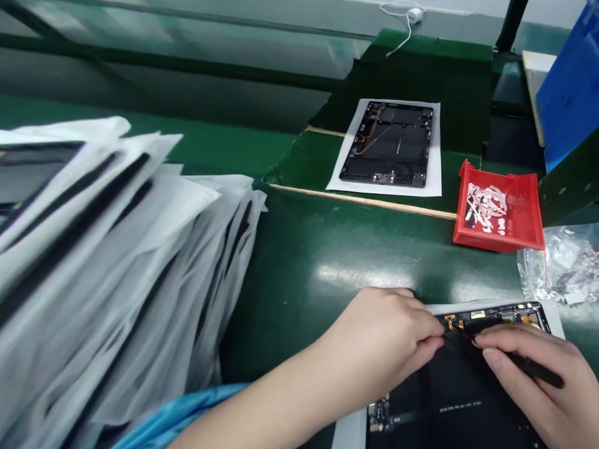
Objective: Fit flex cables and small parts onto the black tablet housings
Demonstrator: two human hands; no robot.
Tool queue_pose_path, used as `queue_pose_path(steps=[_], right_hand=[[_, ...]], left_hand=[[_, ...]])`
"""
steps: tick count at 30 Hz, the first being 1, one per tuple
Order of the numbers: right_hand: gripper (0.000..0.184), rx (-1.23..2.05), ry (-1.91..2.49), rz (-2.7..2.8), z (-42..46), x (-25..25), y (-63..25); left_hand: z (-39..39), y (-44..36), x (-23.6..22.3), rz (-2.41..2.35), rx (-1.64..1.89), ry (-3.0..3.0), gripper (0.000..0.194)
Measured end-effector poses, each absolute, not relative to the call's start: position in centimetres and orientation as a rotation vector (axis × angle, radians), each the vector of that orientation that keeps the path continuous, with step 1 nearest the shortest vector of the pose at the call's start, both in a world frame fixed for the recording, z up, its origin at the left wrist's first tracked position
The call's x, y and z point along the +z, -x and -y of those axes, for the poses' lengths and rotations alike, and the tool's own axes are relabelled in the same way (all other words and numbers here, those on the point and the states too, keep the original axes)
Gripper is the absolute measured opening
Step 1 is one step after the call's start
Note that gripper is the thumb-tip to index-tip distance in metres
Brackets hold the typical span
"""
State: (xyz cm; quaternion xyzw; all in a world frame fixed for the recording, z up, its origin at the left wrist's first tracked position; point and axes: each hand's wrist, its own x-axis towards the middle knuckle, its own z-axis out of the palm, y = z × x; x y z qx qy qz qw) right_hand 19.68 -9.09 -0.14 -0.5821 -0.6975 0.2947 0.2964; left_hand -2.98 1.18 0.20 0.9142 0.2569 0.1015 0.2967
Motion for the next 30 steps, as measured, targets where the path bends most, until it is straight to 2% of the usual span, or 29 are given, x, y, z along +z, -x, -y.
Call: queue_pose_path(steps=[8,23,30], right_hand=[[0.021,1.001,1.66,1.732,8.6,0.0,-19.8],[0.023,1.089,1.697,1.66,8.2,0.5,-19.8],[0.032,1.075,1.869,1.426,9.2,0.8,-19.6]], left_hand=[[-1.2,3.1,-0.1,-0.68,0.28,-2.434,0.021],[-1.2,3.0,-0.1,-0.675,0.278,-2.433,0.02],[-1.0,2.8,-0.5,-0.622,0.358,-2.52,0.02]])
